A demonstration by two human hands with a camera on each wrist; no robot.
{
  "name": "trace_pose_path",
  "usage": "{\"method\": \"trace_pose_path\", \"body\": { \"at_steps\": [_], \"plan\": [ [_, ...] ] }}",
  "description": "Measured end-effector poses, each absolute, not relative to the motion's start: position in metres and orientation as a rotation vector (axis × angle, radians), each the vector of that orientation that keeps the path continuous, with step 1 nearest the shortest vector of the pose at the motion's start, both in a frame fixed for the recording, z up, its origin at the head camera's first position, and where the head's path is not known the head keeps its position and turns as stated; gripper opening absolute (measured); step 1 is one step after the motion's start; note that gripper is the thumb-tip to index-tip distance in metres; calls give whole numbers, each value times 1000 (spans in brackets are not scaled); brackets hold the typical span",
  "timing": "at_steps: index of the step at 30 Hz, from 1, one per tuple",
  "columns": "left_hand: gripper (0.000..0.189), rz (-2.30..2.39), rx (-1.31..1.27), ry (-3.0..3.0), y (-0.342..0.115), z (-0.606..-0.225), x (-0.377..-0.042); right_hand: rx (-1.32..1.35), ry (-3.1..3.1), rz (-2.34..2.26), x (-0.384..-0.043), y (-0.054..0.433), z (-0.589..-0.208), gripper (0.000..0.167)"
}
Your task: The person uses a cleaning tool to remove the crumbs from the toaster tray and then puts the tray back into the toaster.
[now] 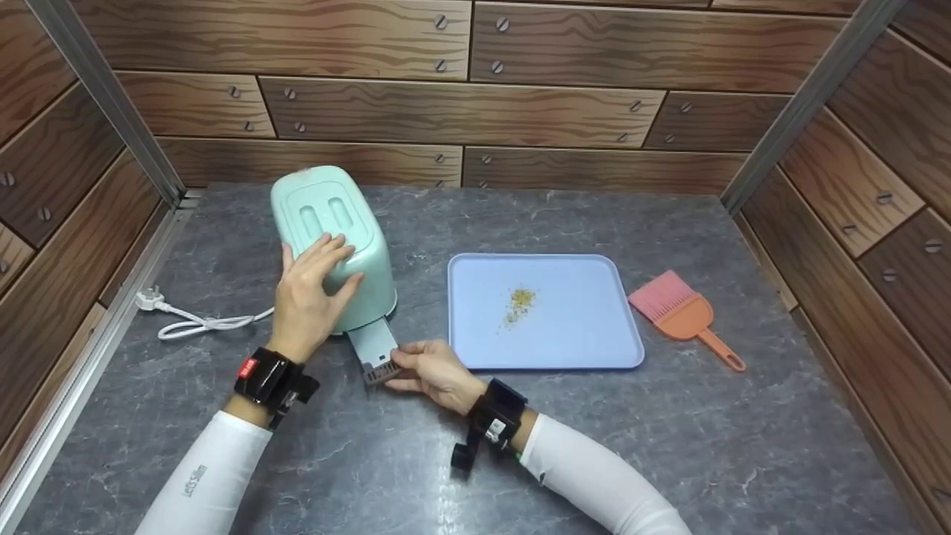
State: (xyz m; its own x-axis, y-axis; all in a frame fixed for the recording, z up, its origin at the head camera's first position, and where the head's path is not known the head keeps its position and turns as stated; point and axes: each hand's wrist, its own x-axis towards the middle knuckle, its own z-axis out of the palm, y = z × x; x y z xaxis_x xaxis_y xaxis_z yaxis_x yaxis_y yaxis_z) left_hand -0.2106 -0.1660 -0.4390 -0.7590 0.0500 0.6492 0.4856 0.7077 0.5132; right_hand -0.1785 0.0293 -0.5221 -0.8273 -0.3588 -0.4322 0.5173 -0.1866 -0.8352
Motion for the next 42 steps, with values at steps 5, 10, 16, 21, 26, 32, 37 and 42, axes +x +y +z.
{"method": "trace_pose_path", "body": {
  "at_steps": [5, 10, 16, 21, 26, 32, 37, 42],
  "plan": [
    [35, -929, -405, -2293, -166, -439, -211, 199, 1522, -2066, -179, 28, -521, 43],
    [36, -938, -403, -2294, -166, -439, -211, 219, 1513, -2076, -180, 27, -520, 45],
    [36, -946, -400, -2286, -166, -441, -209, 237, 1513, -2087, -179, 23, -520, 43],
    [36, -939, -400, -2285, -166, -440, -209, 265, 1486, -2100, -179, 23, -518, 51],
    [36, -937, -403, -2287, -166, -439, -210, 274, 1467, -2128, -179, 21, -518, 57],
    [36, -943, -399, -2288, -166, -441, -209, 287, 1456, -2153, -180, 19, -519, 55],
    [36, -931, -402, -2287, -166, -440, -210, 293, 1470, -2171, -179, 17, -518, 53],
    [36, -930, -407, -2281, -166, -440, -210, 298, 1471, -2194, -179, 15, -520, 45]
  ]
}}
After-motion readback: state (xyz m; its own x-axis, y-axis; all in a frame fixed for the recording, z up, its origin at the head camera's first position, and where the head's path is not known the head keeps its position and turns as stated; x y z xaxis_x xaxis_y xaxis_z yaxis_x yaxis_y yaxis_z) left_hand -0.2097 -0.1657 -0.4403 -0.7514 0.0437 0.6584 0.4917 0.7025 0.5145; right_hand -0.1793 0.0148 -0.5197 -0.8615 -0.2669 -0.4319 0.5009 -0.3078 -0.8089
